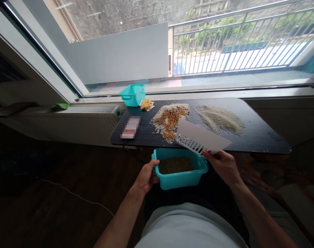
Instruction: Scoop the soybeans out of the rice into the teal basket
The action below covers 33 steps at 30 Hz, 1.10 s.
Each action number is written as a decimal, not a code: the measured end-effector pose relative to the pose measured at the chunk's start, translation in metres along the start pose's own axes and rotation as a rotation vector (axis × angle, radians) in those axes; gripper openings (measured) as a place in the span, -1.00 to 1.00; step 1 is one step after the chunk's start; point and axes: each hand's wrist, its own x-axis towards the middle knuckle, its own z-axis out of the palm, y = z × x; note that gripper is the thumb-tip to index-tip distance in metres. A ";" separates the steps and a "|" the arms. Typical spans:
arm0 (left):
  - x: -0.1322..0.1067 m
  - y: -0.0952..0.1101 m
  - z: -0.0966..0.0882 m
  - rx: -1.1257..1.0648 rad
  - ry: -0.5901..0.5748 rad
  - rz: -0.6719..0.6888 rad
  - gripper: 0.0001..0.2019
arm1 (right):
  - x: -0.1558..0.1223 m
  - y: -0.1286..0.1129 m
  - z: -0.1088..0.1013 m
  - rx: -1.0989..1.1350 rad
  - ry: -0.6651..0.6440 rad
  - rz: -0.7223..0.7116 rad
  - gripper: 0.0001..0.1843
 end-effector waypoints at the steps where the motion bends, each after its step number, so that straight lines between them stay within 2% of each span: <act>1: 0.000 0.000 0.000 0.000 -0.001 -0.002 -0.63 | 0.003 0.001 -0.001 -0.029 0.015 -0.005 -0.75; 8: 0.001 0.000 0.002 -0.004 -0.001 0.002 -0.63 | 0.035 0.008 -0.018 -0.231 0.176 -0.036 -0.80; 12: 0.001 0.000 0.003 -0.008 0.000 0.004 -0.63 | 0.050 0.010 -0.025 -0.240 0.193 -0.047 -0.77; 18: 0.002 0.000 0.004 -0.007 0.004 0.000 -0.64 | 0.045 0.006 -0.008 -0.141 0.058 -0.063 -0.67; 24: 0.001 0.000 0.004 -0.005 0.009 -0.002 -0.64 | 0.042 0.004 0.014 -0.149 -0.005 -0.090 -0.66; 29: 0.002 0.000 0.003 -0.009 0.019 -0.002 -0.64 | 0.043 0.004 0.021 -0.214 0.015 -0.109 -0.69; 33: 0.002 0.000 0.004 -0.011 0.015 -0.005 -0.64 | 0.051 0.006 0.008 -0.284 0.099 -0.092 -0.71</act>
